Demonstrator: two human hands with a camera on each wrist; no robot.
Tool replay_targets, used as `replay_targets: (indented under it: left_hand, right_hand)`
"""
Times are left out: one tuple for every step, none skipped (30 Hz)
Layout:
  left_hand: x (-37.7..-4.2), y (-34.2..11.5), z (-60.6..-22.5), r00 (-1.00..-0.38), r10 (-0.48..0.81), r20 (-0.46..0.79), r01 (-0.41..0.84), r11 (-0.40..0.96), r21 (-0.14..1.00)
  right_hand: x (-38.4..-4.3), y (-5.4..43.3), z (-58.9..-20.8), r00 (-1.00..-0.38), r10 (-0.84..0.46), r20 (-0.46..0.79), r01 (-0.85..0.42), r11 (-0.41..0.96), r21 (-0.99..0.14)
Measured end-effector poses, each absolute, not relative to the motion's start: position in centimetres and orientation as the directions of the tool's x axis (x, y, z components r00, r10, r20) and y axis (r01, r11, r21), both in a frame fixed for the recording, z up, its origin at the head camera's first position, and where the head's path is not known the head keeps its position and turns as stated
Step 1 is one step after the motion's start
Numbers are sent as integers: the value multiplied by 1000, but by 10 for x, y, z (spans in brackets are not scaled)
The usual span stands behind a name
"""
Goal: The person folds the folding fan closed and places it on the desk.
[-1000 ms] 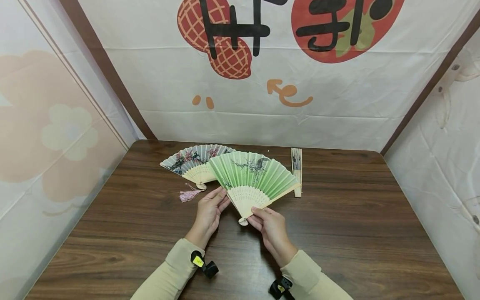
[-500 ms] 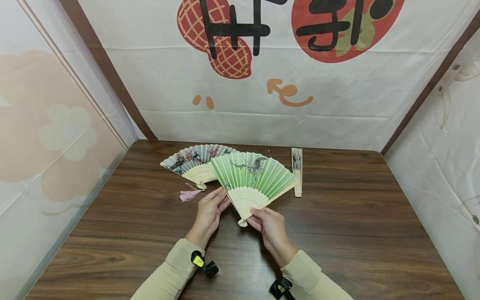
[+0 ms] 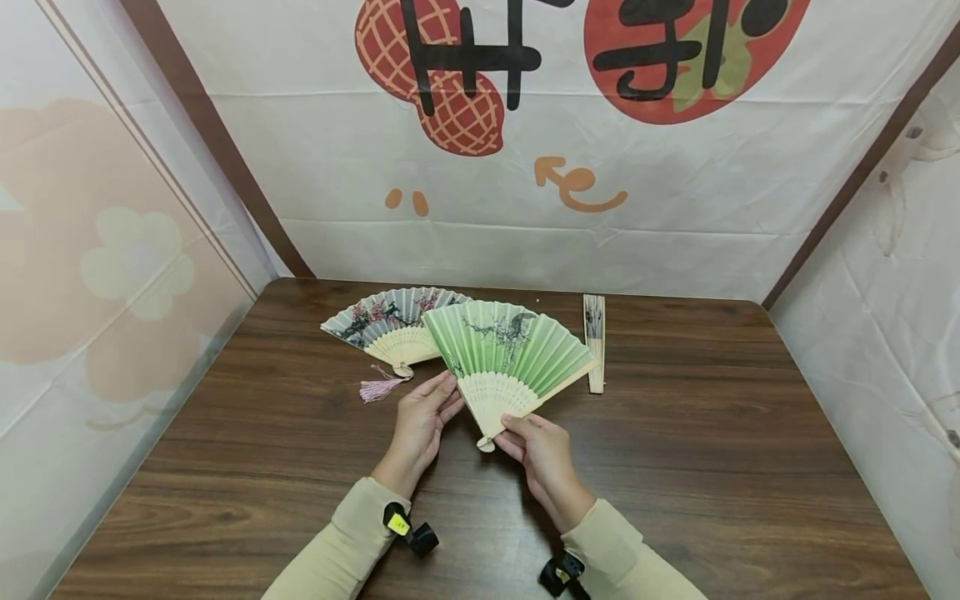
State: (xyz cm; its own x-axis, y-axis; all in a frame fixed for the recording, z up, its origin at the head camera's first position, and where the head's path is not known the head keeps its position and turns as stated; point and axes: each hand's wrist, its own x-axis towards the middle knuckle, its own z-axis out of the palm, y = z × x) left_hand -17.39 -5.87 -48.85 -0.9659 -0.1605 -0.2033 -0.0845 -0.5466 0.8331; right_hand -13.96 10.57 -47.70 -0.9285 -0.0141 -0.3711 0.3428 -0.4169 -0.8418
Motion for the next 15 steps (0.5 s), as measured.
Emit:
replay_targets:
  left_hand:
    - [-173,-58,-488,-967,-158,-202,-85,-544,835]
    - [-173,-58,-488,-967,-157,-202,-86,-542,836]
    - [-172,-57,-487,-967,-157,-202,-87,-541,836]
    - [-172,-57,-487,-966,-158,-203,-87,-541,837]
    - [-172,-57,-486,-966,-159,-203,-87,-541,836]
    - [-171,-57,-486,-966,-160,-201,-84,-540,837]
    - [-171,-57,-486,-966,-163,-202,-84,-539,838]
    - [-172,-57,-486,-964,-168,-204,-84,-540,838]
    - [-172,-57,-487,-963,-170,-207,-84,-541,837]
    - [-172,-57,-487,-962,-173,-210,-85,-541,837]
    - [-172,-57,-487,-961,-174,-213,-87,-541,836]
    - [-172,-57,-488,-961,-175,-214,-87,-541,836]
    - [-173,-57,-488,-960,-176,-218,-91,-542,835]
    - [-173,-57,-488,-960,-176,-219,-91,-541,836]
    - [-173,-57,-488,-960,-176,-218,-92,-540,837]
  right_hand:
    - [-140,106,-477,-928,-14,-371,343,-417,-842]
    - [-140,106,-477,-929,-15,-371,343,-418,-842]
    - [-140,106,-477,-929,-15,-370,342,-418,-842]
    - [-140,106,-477,-929,-14,-370,341,-418,-842]
    - [-140,106,-477,-929,-14,-370,341,-418,-842]
    - [-139,106,-477,-929,-13,-369,341,-418,-842]
    - [-139,106,-476,-929,-13,-369,340,-417,-843]
    - [-139,105,-476,-930,-14,-368,340,-415,-844]
    - [-139,105,-476,-930,-14,-367,340,-412,-845]
    - [-139,105,-476,-930,-14,-366,340,-408,-847]
    - [-139,105,-476,-931,-15,-366,340,-404,-849]
    - [-139,105,-476,-930,-13,-366,340,-401,-850]
    - [-139,105,-475,-930,-14,-367,342,-398,-851]
    - [-139,104,-475,-929,-15,-369,344,-395,-852]
    - [-139,104,-475,-929,-14,-371,346,-392,-852]
